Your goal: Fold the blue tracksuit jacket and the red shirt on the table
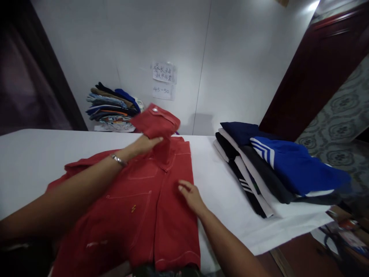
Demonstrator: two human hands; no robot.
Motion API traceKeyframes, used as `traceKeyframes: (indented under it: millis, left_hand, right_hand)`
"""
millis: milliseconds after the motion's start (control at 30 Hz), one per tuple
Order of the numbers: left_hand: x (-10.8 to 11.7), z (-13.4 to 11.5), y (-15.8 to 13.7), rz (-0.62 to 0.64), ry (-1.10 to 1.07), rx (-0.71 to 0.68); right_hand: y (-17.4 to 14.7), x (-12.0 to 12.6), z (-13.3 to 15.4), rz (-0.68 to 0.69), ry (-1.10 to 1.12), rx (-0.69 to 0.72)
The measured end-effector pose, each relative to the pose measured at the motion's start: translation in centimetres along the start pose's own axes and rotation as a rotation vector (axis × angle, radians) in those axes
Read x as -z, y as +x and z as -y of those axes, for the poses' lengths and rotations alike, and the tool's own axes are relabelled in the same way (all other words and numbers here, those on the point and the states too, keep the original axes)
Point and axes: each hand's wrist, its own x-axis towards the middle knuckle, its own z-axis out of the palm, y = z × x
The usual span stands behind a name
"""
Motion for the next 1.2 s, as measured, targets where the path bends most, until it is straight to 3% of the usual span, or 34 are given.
traceKeyframes:
  millis: [67,133,200,267,367,500,767,867,967,1067,1200]
  left_hand:
    - [-2.4,-0.1,-4.0,0.339,0.045,-0.184]
    - [-4.8,0.9,-8.2,0.601,0.088,-0.354]
    - [-6.5,2.6,-11.7,0.838,0.201,-0.511]
    - [-7.4,4.3,-14.0,0.926,0.303,-0.537]
    - [-7.2,5.7,-14.9,0.883,0.368,-0.535]
    - [-6.0,5.7,-14.9,0.767,0.380,-0.559]
    - [-5.1,5.0,-17.6,0.858,0.286,-0.331]
    - [-4.6,5.1,-17.0,0.866,0.145,-0.275]
    - [-4.8,5.6,-15.0,0.664,0.126,-0.131]
    - [-5.9,6.0,-12.3,0.447,0.319,-0.039]
    - [-8.4,6.9,-9.9,0.334,0.600,0.002]
  right_hand:
    - [0.4,1.4,1.2,-0.050,0.352,-0.131]
    - [0.2,2.6,2.0,0.005,0.556,-0.230]
    - [-0.6,3.1,2.3,0.064,0.569,-0.304]
    - [-1.6,3.0,2.1,0.100,0.498,-0.369]
    - [-2.9,2.3,1.6,0.113,0.435,-0.370]
    - [-3.4,1.8,1.0,-0.020,0.446,-0.326]
    - [-1.9,3.5,0.6,-0.087,0.178,-0.384]
    - [0.7,3.9,1.0,-0.120,0.087,-0.356]
    - [4.6,3.3,1.4,-0.120,-0.050,-0.298]
    - [9.2,2.2,1.5,-0.138,-0.191,-0.231]
    - [14.3,2.0,1.2,-0.220,-0.363,-0.229]
